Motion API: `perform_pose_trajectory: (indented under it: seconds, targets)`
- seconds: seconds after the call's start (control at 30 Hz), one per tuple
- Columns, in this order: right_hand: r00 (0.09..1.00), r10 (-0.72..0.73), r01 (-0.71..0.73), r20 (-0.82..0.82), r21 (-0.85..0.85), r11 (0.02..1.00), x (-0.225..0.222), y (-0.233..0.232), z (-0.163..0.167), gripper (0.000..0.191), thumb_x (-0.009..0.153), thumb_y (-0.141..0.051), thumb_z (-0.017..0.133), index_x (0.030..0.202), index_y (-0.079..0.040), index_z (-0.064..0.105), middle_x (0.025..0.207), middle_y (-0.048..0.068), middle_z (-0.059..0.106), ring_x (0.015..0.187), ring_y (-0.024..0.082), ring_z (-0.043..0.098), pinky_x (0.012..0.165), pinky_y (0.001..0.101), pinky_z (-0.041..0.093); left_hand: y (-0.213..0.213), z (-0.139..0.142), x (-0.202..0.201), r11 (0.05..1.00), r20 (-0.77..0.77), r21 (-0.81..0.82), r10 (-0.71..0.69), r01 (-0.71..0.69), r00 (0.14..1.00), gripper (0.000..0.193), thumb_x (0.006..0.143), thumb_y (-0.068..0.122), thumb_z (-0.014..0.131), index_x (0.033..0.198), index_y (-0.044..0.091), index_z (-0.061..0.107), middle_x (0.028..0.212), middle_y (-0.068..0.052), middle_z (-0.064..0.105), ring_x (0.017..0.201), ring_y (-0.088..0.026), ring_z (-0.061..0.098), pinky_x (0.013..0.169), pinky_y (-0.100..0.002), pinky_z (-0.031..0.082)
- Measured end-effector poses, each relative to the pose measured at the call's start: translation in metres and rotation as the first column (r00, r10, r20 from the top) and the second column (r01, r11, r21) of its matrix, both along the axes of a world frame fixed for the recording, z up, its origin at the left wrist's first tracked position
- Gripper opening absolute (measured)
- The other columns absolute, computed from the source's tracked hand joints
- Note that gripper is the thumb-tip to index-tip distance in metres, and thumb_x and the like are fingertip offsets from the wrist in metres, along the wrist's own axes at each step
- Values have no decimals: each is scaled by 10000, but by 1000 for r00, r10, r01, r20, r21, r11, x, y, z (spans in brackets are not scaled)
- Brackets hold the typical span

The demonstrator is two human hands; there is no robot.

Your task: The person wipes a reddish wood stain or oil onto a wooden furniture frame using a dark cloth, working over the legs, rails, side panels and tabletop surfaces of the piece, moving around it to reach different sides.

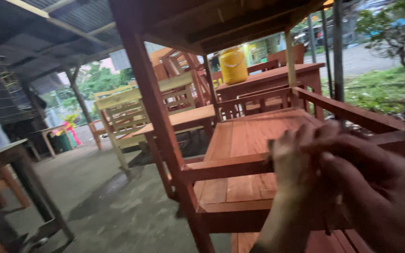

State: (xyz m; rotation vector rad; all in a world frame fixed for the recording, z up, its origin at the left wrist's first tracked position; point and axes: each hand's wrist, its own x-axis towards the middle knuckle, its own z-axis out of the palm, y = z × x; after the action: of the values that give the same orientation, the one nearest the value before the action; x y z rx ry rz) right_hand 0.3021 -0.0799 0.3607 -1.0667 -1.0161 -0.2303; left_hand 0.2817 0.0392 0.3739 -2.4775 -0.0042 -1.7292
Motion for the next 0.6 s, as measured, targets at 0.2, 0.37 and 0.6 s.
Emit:
perform_pose_trajectory:
  seconds: [0.2,0.37,0.6]
  targets:
    - [926,-282,325,250,-153,933,-2,2,36,224,977,-59,584,1122,-20,751,1029,117,747,948,207,746,875,351,616,3,22,19,995,-202,-17,-102,101,974,328,859,300,646,1119,102,618,1053,-115,599,990,-308,591,880,-453,444]
    - [946,-44,90,320,-133,987,-30,43,41,220,975,-81,630,1132,-49,780,1037,77,731,980,171,729,854,332,586,66,0,-42,992,-236,-5,-123,126,964,383,834,252,679,1170,90,589,1101,-130,572,1042,-317,571,918,-454,436]
    - [956,205,-182,208,-125,975,-26,115,51,201,995,-75,593,1096,-4,752,1048,106,709,988,199,677,800,331,591,144,-19,-67,998,-214,-48,-53,43,975,488,800,184,724,1242,74,549,1167,-151,534,1115,-330,543,971,-456,424]
